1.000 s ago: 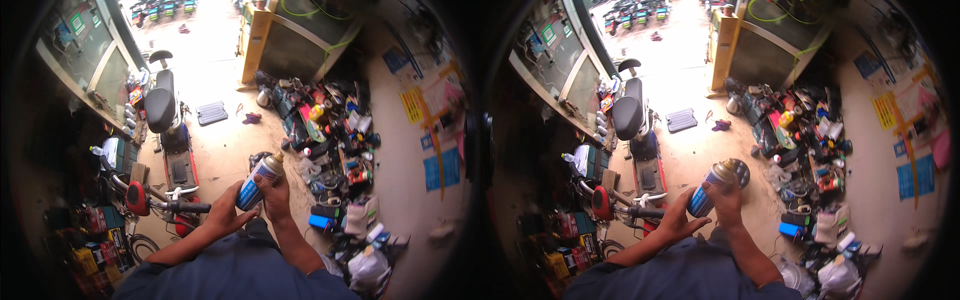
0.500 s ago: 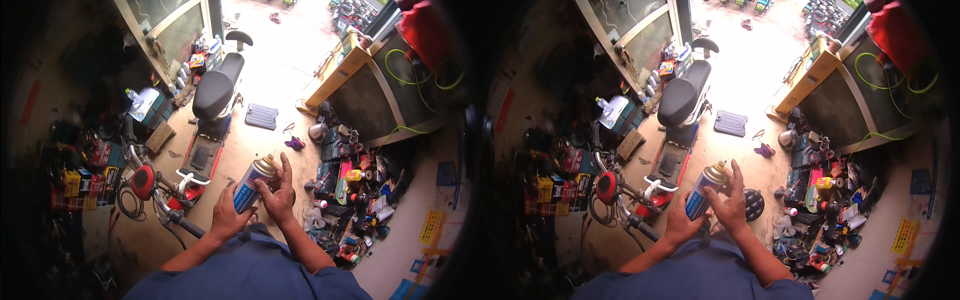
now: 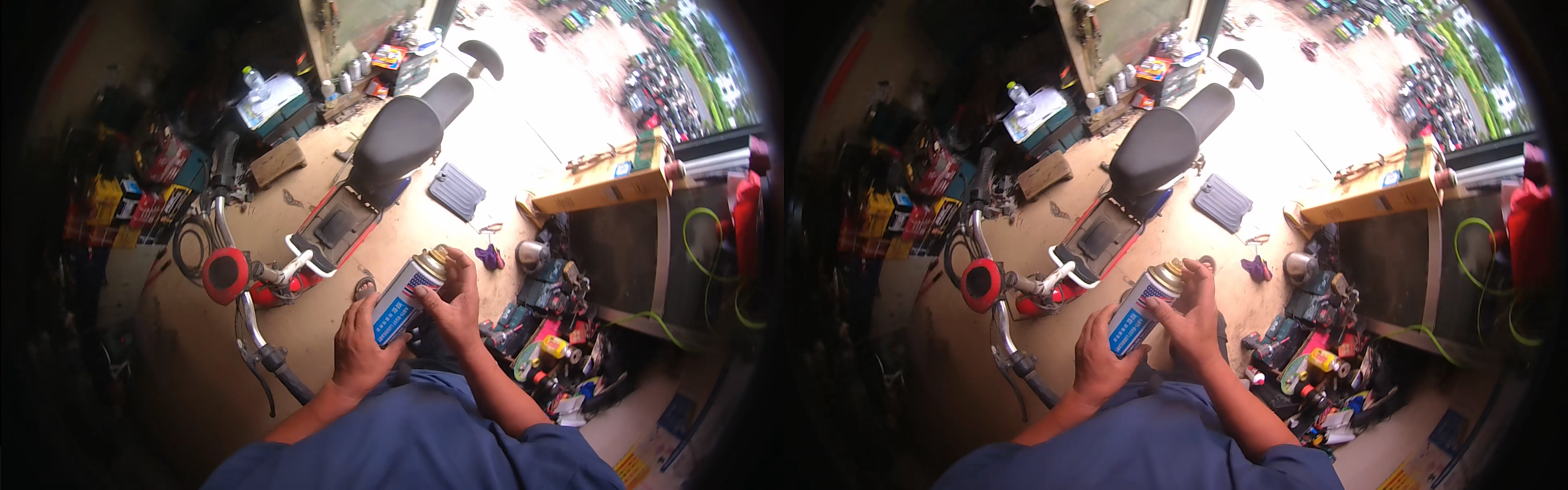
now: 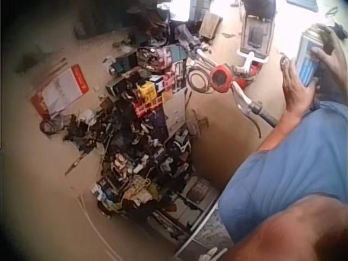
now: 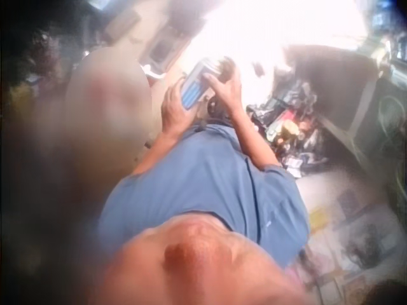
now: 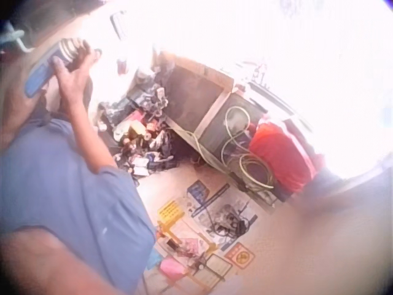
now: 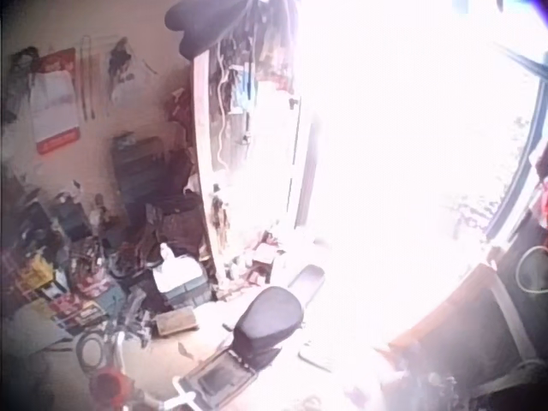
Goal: The person cleans a plastic moped component using a spray can and a cloth, then uses a screwdriver to secure a small metal bracket to the component.
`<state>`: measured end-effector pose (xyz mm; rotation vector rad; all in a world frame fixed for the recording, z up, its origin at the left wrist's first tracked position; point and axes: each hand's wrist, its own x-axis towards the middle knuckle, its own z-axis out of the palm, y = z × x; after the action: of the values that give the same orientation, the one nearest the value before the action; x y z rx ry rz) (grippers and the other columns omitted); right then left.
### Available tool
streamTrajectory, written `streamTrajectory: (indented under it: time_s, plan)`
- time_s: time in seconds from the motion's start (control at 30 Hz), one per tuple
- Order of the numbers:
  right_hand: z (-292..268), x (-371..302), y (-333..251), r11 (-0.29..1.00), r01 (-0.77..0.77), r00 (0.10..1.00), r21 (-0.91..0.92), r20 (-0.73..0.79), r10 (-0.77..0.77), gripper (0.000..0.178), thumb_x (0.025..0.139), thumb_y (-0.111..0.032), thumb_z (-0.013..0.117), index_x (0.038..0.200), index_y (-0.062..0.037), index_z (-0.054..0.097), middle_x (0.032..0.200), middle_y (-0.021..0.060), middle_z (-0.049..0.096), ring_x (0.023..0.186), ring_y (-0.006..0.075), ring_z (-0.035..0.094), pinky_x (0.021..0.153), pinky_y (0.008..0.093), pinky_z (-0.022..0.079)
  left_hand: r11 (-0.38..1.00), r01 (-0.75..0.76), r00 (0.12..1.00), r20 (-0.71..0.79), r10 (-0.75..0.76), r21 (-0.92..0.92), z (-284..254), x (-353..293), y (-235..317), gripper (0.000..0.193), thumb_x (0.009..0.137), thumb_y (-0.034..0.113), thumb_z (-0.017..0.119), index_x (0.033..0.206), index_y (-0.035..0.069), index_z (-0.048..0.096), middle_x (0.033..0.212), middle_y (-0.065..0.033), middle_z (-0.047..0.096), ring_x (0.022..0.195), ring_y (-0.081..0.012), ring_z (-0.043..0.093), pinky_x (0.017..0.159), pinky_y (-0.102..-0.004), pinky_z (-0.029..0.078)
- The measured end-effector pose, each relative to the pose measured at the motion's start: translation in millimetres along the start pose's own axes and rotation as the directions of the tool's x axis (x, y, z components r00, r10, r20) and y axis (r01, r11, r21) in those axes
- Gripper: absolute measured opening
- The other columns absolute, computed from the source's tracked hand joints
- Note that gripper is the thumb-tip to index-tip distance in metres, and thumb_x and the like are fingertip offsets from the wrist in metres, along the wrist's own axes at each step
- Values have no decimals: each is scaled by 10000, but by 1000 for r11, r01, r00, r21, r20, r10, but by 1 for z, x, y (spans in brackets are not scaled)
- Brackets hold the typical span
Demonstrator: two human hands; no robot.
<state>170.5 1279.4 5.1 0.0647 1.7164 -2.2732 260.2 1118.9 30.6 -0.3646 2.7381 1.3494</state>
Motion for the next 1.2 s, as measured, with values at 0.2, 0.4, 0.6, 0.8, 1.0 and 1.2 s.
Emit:
streamTrajectory:
  time_s: [0.2, 0.4, 0.6, 0.8, 1.0, 1.2]
  plan:
    - [-35, 67, 25, 992, -101, 977, -70, 183, 113, 881, 840, -83, 878, 1534, -2, 342, 1427, 162, 500, 1330, 247, 526, 1128, 377, 443, 989, 115, 975, -178, -130, -87, 50, 29, 1, 820, 734, 193, 929, 1414, 17, 505, 1311, -233, 611, 1259, -437, 583, 1054, -503, 483]
    - [-130, 158, 64, 933, -190, 897, -305, 331, 291, 888, 804, -182, 931, 1511, -6, 424, 1318, 125, 604, 1249, 210, 584, 1089, 365, 469, 901, 283, 942, -80, -325, -327, 168, 105, -18, 826, 749, 178, 922, 1442, -8, 512, 1348, -225, 650, 1269, -354, 638, 1074, -439, 495]
    - [-243, 228, 192, 905, -281, 876, -319, 300, 378, 961, 772, -202, 964, 1526, 8, 406, 1322, 125, 621, 1231, 198, 605, 1069, 354, 499, 870, 384, 920, 208, -332, -309, 310, 179, -131, 785, 756, 172, 884, 1431, 0, 523, 1293, -185, 672, 1214, -297, 662, 1053, -399, 500]
    - [-317, 282, 333, 927, -270, 893, -259, 293, 342, 1021, 754, -197, 973, 1546, 12, 364, 1398, 155, 604, 1295, 229, 592, 1126, 380, 469, 825, 386, 908, 327, -261, -412, 418, 254, -247, 770, 766, 137, 854, 1438, 27, 494, 1262, -179, 676, 1196, -295, 670, 1021, -399, 522]
    - [-355, 298, 419, 910, -379, 868, -167, 277, 412, 989, 785, -177, 952, 1543, 30, 351, 1445, 189, 589, 1305, 246, 600, 1123, 383, 481, 794, 485, 839, 452, -304, -366, 465, 273, -307, 801, 747, 108, 844, 1457, -9, 493, 1274, -152, 658, 1177, -207, 643, 1020, -371, 514]
    - [-360, 272, 423, 880, -449, 844, -158, 248, 475, 937, 822, -135, 927, 1541, 31, 350, 1415, 194, 593, 1284, 248, 609, 1109, 398, 500, 871, 356, 904, 362, -228, -339, 482, 238, -323, 786, 755, 136, 858, 1445, -15, 511, 1255, -178, 680, 1144, -256, 681, 1009, -393, 526]
